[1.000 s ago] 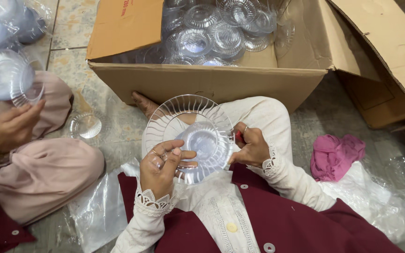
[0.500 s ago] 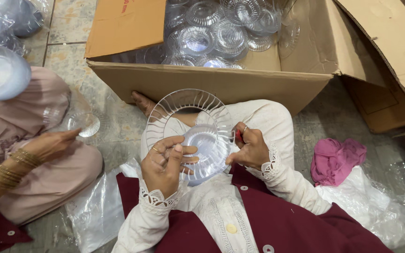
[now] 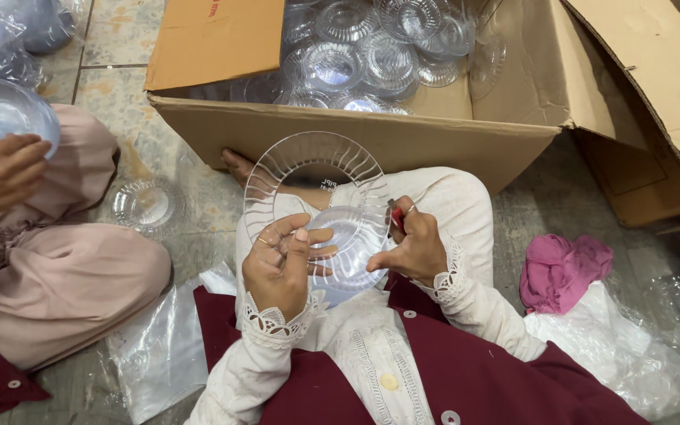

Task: The person sits on the floor and uses a red utility knife to trim the edges of clear plastic plates. They then place a smaller plate into a larger one to form a two-tiered dish and stack the assembled units.

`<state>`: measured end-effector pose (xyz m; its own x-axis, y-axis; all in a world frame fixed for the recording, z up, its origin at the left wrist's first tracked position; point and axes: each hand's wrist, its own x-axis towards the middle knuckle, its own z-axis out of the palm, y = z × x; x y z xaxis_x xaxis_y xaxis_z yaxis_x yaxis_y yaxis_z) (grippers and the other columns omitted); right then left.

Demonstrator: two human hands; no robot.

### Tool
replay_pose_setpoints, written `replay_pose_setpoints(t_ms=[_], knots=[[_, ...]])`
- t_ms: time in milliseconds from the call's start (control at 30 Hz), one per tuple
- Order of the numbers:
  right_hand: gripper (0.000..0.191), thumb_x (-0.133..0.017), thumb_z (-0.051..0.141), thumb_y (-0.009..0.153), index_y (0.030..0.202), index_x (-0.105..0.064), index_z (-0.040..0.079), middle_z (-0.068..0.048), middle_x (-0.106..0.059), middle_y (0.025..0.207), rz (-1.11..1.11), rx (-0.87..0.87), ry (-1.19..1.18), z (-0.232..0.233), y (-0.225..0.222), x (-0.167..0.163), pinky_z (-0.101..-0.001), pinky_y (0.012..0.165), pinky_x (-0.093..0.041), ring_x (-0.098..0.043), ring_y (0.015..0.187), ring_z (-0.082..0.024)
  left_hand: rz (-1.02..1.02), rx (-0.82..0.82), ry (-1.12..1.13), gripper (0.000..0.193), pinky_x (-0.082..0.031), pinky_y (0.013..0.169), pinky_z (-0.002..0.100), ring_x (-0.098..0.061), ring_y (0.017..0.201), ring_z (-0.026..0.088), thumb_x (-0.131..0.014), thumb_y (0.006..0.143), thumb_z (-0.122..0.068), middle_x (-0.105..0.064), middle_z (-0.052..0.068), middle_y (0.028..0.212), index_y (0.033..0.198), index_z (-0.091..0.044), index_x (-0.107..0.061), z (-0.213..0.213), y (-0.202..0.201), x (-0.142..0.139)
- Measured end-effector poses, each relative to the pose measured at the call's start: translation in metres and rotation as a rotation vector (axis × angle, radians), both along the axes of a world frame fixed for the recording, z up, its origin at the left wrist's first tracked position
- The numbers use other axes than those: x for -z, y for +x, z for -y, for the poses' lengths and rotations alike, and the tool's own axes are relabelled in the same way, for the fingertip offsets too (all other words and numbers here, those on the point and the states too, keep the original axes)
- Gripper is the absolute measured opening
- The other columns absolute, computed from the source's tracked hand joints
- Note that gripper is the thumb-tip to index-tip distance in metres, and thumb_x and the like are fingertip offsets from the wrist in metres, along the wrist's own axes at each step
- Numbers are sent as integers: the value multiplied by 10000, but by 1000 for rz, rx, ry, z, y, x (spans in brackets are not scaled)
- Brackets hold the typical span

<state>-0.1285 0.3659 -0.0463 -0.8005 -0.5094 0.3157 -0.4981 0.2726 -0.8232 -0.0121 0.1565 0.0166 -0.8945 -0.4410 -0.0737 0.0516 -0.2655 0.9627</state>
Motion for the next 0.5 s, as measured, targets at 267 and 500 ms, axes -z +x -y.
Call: replay_pose_setpoints(t_ms=[267,500], knots=[[766,-804,737,649,816,-447,80,59,-369,609,21,44,-92,6,13,9,-246,470,-309,-328,562,-37,-13,-40,-9,280,-640,591,307,-780,787,233,-567,1001,-93,-778,213,968,1224,76,-581,-1,4,-5],[802,-768,777,638,824,-421,79,54,-351,602,79,77,-112,7,14,3,-245,466,-296,-329,559,-41,-47,-40,-27,283,-641,615,298,-774,788,225,-548,1015,-101,-776,216,982,1231,80,-576,-3,4,-7]])
